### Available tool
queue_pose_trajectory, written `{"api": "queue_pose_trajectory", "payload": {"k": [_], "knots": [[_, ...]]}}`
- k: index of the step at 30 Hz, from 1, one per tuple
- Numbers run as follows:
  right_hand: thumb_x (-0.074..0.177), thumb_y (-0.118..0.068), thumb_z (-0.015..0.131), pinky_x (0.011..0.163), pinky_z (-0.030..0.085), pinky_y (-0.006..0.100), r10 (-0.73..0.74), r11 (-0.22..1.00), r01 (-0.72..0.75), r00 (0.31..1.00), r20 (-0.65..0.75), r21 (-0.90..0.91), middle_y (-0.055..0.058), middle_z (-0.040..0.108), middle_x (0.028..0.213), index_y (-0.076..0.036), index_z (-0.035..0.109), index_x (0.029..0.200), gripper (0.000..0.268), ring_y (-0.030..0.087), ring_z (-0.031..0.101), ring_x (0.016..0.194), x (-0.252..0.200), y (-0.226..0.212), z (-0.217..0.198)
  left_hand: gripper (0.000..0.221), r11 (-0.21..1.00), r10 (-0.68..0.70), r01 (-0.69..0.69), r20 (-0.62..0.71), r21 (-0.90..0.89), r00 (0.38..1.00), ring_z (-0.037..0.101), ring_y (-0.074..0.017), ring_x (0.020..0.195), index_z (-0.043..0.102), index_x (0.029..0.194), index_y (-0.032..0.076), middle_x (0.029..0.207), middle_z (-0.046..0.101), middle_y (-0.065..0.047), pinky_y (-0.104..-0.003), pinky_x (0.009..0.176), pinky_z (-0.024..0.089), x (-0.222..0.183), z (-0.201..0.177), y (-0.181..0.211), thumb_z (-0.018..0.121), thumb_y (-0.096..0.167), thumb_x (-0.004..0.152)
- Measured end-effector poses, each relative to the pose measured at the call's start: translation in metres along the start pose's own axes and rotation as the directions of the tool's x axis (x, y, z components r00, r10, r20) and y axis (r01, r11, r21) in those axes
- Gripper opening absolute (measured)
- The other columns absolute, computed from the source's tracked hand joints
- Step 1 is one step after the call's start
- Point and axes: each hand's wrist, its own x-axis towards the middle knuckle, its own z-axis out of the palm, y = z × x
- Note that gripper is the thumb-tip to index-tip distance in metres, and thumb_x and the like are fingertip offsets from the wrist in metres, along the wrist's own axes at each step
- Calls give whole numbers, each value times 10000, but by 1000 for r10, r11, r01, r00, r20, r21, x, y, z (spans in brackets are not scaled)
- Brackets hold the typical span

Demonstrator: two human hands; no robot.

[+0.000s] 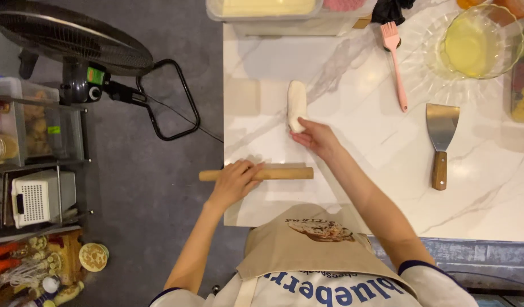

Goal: Rolling out a piece of dough on a white counter using a wooden rolling pin.

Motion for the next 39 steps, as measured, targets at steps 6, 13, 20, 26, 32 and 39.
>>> {"api": "queue_pose_trajectory", "payload": {"k": [6, 13, 20, 26, 32, 39], "knots": [[996, -295, 637, 890, 617, 339, 24, 1000, -25, 997, 73, 15, 159, 742, 1119, 25, 623, 1264, 418, 234, 730, 997, -20, 0, 1, 502, 999, 36, -37, -42, -15, 998, 607, -240, 907, 679, 1302, 166, 1014, 614, -31, -396, 790, 502, -20, 22, 19, 807, 222, 820], [1035, -323, 642, 976, 554, 393, 167, 744, -222, 975, 146, 630, 358, 566, 1368, 209, 396, 1409, 695, 383, 646, 1212, -66, 6, 13, 475, 996, 69, -63, -87, 64, 994, 599, -250, 892, 674, 1275, 156, 1010, 599, -47, -400, 777, 496, -27, 28, 19, 806, 235, 826], [985, -347, 629, 964, 573, 382, -252, 928, 298, 944, 213, -222, 259, 560, 1493, -3, 447, 1520, 661, 261, 617, 1285, -161, 48, 48, 495, 998, 29, -24, -84, 65, 996, 626, -261, 976, 638, 1249, 89, 1072, 619, -64, -410, 831, 523, -5, 39, 33, 814, 246, 813], [883, -148, 691, 797, 569, 417, -334, -594, 316, 740, 584, -740, 131, 718, 974, -23, 416, 1578, 757, 306, 709, 882, -120, 60, 13, 526, 991, -103, 112, 121, -71, 987, 596, -377, 1060, 569, 1215, -12, 1149, 604, -169, -476, 853, 509, 35, 41, 60, 787, 73, 744], [792, -160, 715, 604, 495, 364, -438, -779, 350, 290, 851, -520, 3, 644, 764, -132, 654, 1003, 222, 180, 658, 684, -157, 17, -39, 428, 992, -129, 122, 372, 43, 919, 673, -387, 972, 628, 1223, 79, 1072, 698, -161, -524, 804, 522, 59, 15, 79, 718, 314, 877], [930, -221, 752, 593, 479, 354, -426, -856, 161, 317, 847, -491, 14, 594, 712, -132, 592, 866, 194, 203, 604, 646, -179, 10, -80, 458, 978, -104, 194, 632, -75, 768, 705, -388, 873, 638, 1168, 49, 904, 726, -185, -502, 788, 544, 91, 9, 113, 659, 446, 940]]}}
